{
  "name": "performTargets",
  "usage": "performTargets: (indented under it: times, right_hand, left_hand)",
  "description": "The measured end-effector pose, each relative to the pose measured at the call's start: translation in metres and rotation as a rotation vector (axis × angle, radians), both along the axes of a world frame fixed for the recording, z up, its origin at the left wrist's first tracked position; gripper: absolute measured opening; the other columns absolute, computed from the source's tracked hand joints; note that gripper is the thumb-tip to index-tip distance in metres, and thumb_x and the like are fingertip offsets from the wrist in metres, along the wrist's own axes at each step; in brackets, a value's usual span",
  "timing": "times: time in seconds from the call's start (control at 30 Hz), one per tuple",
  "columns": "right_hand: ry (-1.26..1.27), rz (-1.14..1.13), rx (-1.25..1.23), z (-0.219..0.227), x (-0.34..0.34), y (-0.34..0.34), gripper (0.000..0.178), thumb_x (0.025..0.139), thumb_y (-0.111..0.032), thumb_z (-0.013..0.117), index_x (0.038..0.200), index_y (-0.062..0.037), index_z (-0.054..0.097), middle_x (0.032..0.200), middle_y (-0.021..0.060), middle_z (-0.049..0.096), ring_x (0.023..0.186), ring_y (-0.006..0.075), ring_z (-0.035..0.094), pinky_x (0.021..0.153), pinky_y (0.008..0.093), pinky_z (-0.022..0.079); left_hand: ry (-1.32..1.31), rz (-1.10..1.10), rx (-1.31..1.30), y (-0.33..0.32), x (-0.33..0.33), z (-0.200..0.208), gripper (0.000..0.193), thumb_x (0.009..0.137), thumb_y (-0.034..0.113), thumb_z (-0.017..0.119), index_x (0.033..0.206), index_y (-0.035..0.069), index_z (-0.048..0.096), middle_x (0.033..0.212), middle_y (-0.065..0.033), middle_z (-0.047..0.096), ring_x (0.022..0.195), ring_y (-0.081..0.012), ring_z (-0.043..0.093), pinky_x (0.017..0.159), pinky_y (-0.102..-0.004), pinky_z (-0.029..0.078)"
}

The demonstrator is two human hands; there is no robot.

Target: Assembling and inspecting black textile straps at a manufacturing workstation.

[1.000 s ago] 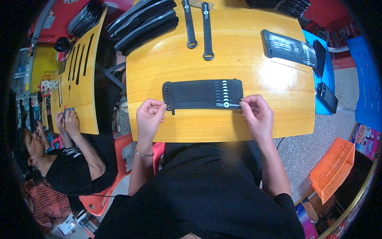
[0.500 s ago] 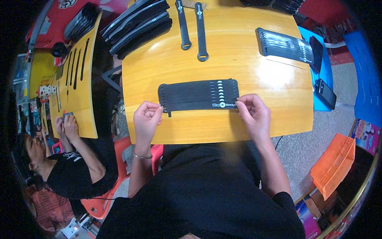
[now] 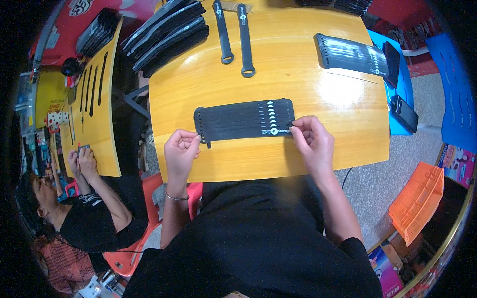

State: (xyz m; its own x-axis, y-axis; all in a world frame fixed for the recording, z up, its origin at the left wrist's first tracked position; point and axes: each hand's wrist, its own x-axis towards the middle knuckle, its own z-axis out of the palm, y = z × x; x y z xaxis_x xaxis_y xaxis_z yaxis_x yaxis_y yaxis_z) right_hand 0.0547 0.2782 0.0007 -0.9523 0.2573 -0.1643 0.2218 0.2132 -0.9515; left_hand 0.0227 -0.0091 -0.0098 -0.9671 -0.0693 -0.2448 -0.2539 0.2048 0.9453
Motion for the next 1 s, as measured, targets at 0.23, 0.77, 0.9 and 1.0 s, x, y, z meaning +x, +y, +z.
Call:
performTargets:
  times: [0.23,0.77,0.9,1.0]
  right_hand:
    - [0.023,0.006,0.057,-0.0011,-0.0005,-0.0011,0.01,0.085,0.001,0.062,0.092,0.0012,0.056,0.077,0.0015,0.059,0.06,0.0028,0.053,0.051,0.0165,0.044]
    - [0.01,0.003,0.174,0.0018,-0.0029,-0.0036,0.012,0.084,0.0,0.064,0.092,0.0006,0.055,0.075,0.0037,0.062,0.059,0.0043,0.056,0.05,0.0187,0.046]
    - [0.004,-0.002,0.165,0.0022,-0.0032,-0.0038,0.012,0.084,0.0,0.063,0.092,0.0005,0.055,0.075,0.0043,0.062,0.058,0.0048,0.056,0.049,0.0187,0.046]
    - [0.004,-0.011,0.153,0.001,-0.0032,-0.0042,0.012,0.084,0.0,0.064,0.092,0.0003,0.054,0.075,0.0045,0.062,0.057,0.0051,0.056,0.049,0.0189,0.046]
  left_hand:
    - [0.0,-0.003,-0.015,-0.0006,0.0002,-0.0009,0.006,0.083,-0.002,0.063,0.083,-0.002,0.056,0.071,-0.0025,0.06,0.056,-0.0036,0.056,0.048,-0.0154,0.044]
    - [0.001,-0.007,0.008,-0.0011,0.0004,-0.0018,0.006,0.083,-0.002,0.062,0.084,-0.002,0.057,0.072,-0.0027,0.06,0.057,-0.0036,0.056,0.048,-0.016,0.045]
    - [0.007,-0.01,-0.003,-0.0017,0.0003,-0.0026,0.006,0.083,-0.002,0.062,0.085,-0.002,0.057,0.072,-0.0027,0.06,0.057,-0.0037,0.055,0.048,-0.0157,0.044]
    - [0.0,-0.007,0.012,-0.0025,0.0007,-0.0033,0.005,0.083,-0.002,0.062,0.084,-0.002,0.057,0.072,-0.0027,0.059,0.056,-0.0038,0.055,0.048,-0.0157,0.044]
